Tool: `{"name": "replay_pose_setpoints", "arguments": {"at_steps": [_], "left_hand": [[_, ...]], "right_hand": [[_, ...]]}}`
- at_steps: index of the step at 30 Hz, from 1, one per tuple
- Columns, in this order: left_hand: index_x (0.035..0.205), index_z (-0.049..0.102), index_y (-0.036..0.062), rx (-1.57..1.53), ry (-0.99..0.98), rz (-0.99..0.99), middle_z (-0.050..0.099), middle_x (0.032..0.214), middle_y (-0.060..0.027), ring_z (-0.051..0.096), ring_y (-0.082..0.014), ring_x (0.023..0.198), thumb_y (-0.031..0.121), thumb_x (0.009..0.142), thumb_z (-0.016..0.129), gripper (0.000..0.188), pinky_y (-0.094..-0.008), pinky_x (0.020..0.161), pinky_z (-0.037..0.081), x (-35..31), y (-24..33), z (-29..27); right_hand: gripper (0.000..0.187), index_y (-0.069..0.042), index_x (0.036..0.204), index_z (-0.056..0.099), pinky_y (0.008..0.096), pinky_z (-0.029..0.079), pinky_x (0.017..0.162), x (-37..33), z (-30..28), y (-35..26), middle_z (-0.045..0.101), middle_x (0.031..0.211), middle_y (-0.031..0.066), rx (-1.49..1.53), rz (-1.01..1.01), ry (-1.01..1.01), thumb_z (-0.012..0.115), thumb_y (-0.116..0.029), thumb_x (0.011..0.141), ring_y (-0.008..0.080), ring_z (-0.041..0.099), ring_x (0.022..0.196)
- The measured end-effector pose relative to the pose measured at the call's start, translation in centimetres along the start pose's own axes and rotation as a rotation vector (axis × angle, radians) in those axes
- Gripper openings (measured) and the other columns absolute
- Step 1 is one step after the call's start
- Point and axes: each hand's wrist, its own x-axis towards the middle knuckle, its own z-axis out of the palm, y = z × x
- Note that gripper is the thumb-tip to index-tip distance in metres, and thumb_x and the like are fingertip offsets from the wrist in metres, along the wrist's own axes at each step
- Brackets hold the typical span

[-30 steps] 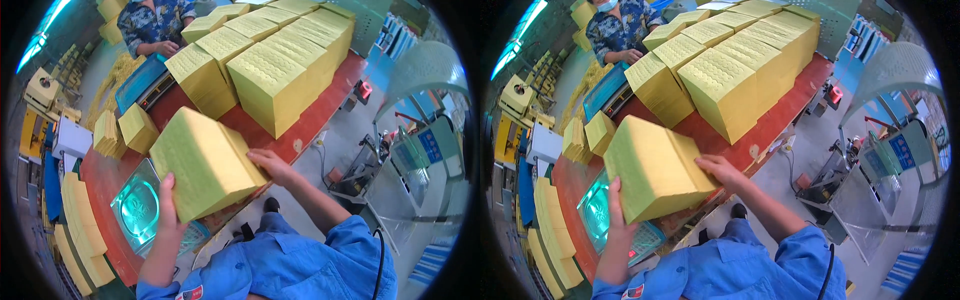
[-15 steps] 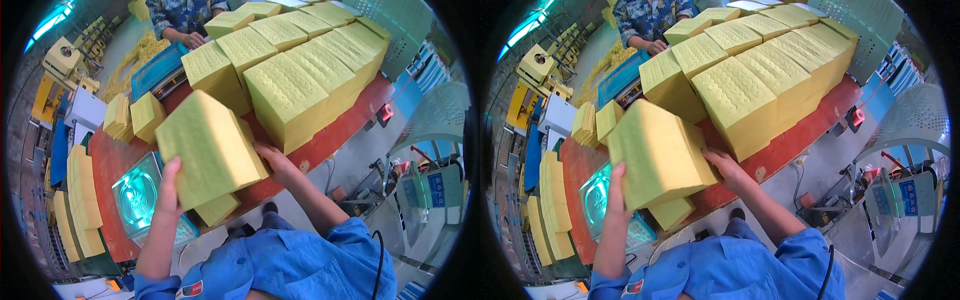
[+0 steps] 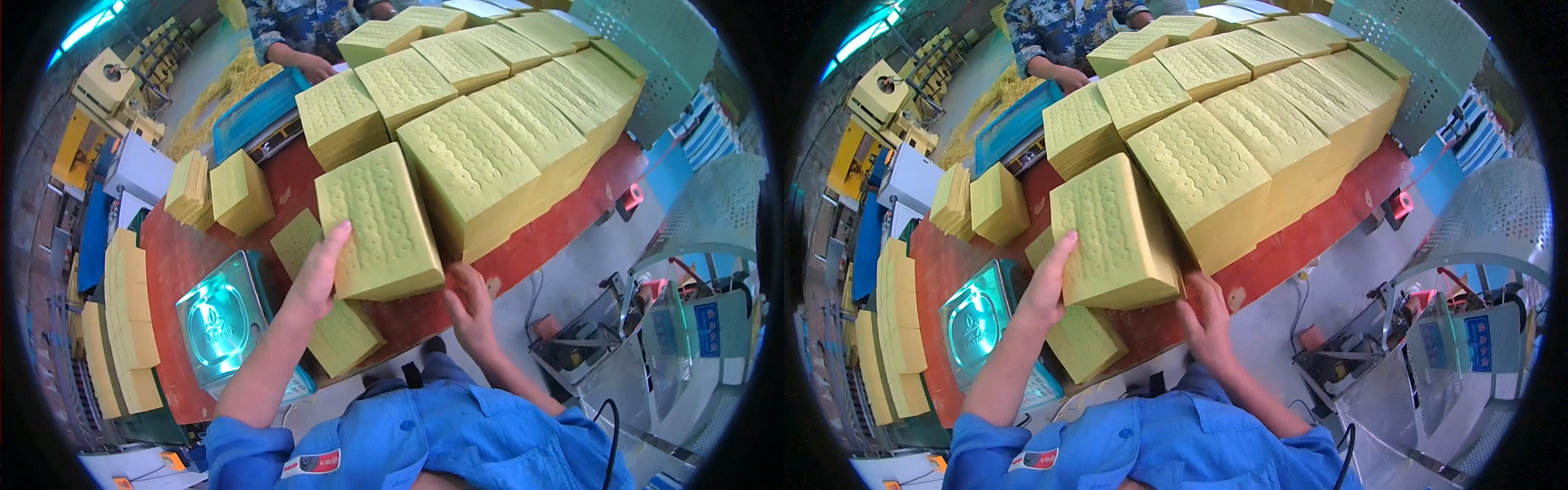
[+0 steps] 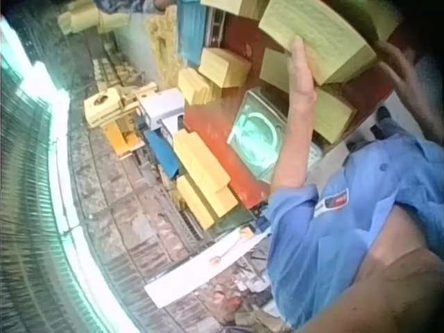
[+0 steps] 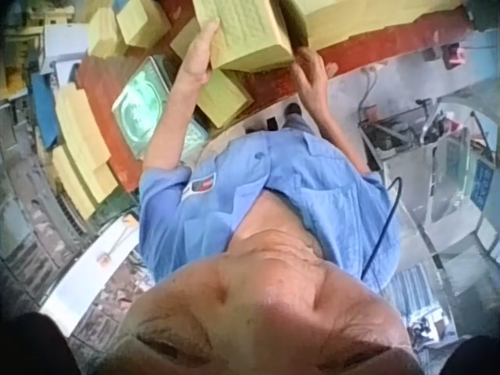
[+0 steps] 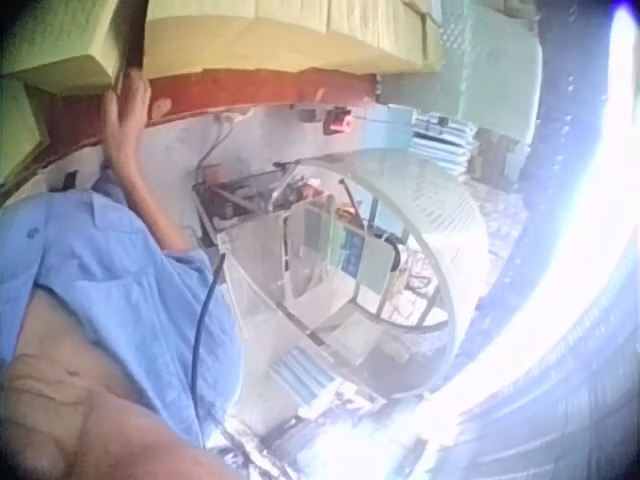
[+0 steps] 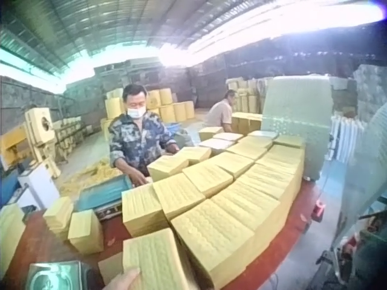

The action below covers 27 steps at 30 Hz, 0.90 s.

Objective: Weighing stacks of yellow blocks on a digital scale and stacking them.

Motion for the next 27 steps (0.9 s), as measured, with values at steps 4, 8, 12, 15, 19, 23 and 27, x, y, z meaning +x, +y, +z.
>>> {"name": "replay_pose_setpoints", "arguments": {"at_steps": [4,8,12,15,19,23,27], "left_hand": [[0.152,0.032,-0.0002,0.161,-0.007,0.225,0.048,0.145,-0.0144,0.050,-0.0211,0.131,0.036,0.102,0.054,0.065,-0.0350,0.111,0.040,-0.2,-0.8,1.3],[0.156,0.018,-0.0005,0.287,0.087,0.430,0.042,0.149,-0.0162,0.044,-0.0213,0.135,0.022,0.102,0.056,0.070,-0.0350,0.112,0.036,-2.9,-2.0,3.6],[0.156,0.018,0.0007,0.246,0.070,0.378,0.041,0.148,-0.0165,0.043,-0.0221,0.135,0.018,0.101,0.056,0.069,-0.0368,0.113,0.036,-1.7,-3.2,4.3],[0.154,0.021,-0.0004,0.213,0.137,0.426,0.050,0.141,-0.0200,0.052,-0.0246,0.128,0.024,0.099,0.061,0.072,-0.0379,0.108,0.042,-0.7,-3.9,4.5],[0.153,0.023,-0.0027,0.416,0.164,0.394,0.048,0.144,-0.0203,0.046,-0.0246,0.134,0.032,0.098,0.063,0.077,-0.0364,0.110,0.040,-1.0,-3.5,4.1],[0.152,0.022,-0.0099,0.345,0.123,0.479,0.040,0.150,-0.0276,0.040,-0.0335,0.141,0.040,0.099,0.060,0.083,-0.0398,0.113,0.036,-2.6,-4.6,4.1],[0.154,0.025,-0.0059,0.275,0.218,0.630,0.035,0.156,-0.0244,0.038,-0.0324,0.144,0.028,0.102,0.058,0.070,-0.0411,0.114,0.037,-7.6,-5.6,1.4]], "right_hand": [[0.019,0.002,0.107,0.064,0.0308,0.053,0.086,-2.3,0.5,0.6,0.070,0.104,0.0109,0.062,0.189,-0.159,0.068,-0.010,0.093,0.0168,0.066,0.100],[0.021,0.004,0.111,0.067,0.0305,0.054,0.082,-0.7,2.4,2.1,0.074,0.101,0.0091,0.128,0.211,-0.088,0.067,-0.008,0.094,0.0137,0.067,0.094],[0.015,0.005,0.107,0.068,0.0284,0.052,0.084,1.8,1.2,2.9,0.073,0.099,0.0079,0.132,0.188,-0.033,0.065,-0.005,0.096,0.0113,0.065,0.091],[0.012,0.004,0.104,0.067,0.0271,0.051,0.083,2.8,1.3,3.0,0.072,0.096,0.0077,0.108,0.131,-0.039,0.061,-0.004,0.097,0.0112,0.064,0.090],[0.010,0.003,0.103,0.065,0.0284,0.051,0.083,2.2,1.1,1.9,0.070,0.094,0.0082,0.114,0.094,-0.038,0.059,-0.003,0.098,0.0136,0.064,0.089],[0.009,0.003,0.102,0.063,0.0302,0.052,0.081,0.7,1.5,-2.2,0.068,0.094,0.0095,0.037,-0.019,-0.155,0.058,-0.004,0.099,0.0144,0.063,0.085],[0.012,0.002,0.096,0.062,0.0318,0.053,0.080,-1.4,5.0,-5.9,0.068,0.094,0.0110,0.220,-0.101,-0.204,0.054,-0.006,0.100,0.0163,0.063,0.085]]}}
